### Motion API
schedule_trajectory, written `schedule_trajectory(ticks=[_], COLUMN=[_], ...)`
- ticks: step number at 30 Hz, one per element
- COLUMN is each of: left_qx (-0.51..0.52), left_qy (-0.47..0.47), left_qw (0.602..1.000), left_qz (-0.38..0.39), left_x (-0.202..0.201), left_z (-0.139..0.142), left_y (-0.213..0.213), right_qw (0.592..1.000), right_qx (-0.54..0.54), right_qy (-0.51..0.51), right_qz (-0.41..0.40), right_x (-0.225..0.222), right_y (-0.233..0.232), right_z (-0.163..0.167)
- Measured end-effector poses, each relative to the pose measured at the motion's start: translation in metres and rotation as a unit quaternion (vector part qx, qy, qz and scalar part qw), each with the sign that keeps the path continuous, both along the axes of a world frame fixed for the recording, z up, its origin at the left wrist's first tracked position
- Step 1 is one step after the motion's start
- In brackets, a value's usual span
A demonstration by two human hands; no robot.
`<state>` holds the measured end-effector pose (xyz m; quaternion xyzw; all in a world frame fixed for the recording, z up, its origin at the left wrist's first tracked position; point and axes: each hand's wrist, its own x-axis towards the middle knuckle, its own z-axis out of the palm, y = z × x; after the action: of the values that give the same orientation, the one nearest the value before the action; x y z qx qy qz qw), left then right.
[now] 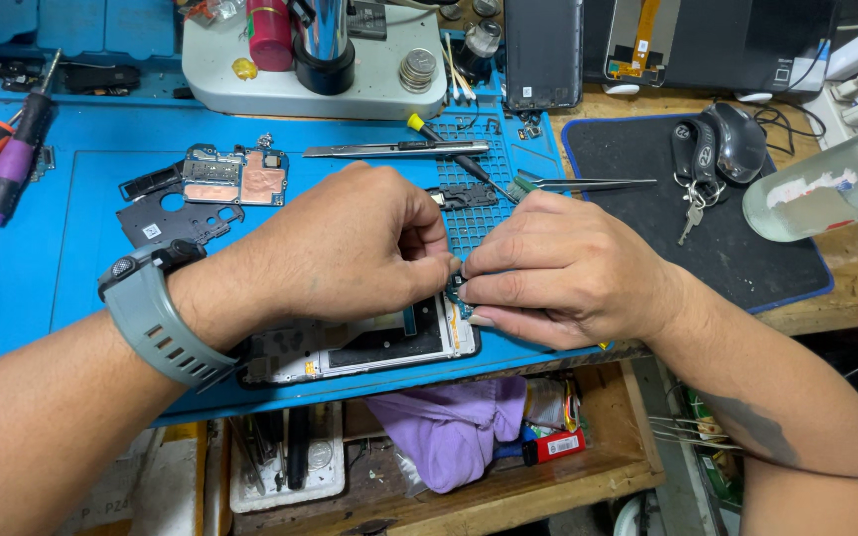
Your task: The person is repairing a disassembled smartphone on a blue workbench. They use tweezers to handle small components and connectors, carefully placing a circuit board into the phone's chassis and adjusting internal parts.
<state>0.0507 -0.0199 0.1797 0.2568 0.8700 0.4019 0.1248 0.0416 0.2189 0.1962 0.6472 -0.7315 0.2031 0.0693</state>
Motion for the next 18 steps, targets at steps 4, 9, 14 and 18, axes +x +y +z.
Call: schedule_trajectory(ticks=[4,9,14,18], left_qx=[-0.002,0.007,-0.01,-0.011], left_qy=[0.01,0.014,0.018,0.032], left_qw=[1.0,1.0,1.0,0.999], left_qz=[-0.005,-0.014,-0.019,-0.028], left_x=[0.0007,0.001,0.0017,0.0006], left_z=[0.0007,0.0018,0.0034,0.0036], left_y=[-0.0004,-0.0006,0.0,-0.0003], right_qw=[1.0,1.0,1.0,1.0], right_qx=[0.002,0.003,0.001,0.001], right_qy=[0.011,0.012,0.009,0.014], right_qz=[0.002,0.005,0.01,0.009], right_x=[0.0,-0.0008,-0.0016,-0.0016], right_y=[0.0,-0.0004,-0.0005,-0.001], right_z=[-0.0003,-0.0008,0.0,0.0006])
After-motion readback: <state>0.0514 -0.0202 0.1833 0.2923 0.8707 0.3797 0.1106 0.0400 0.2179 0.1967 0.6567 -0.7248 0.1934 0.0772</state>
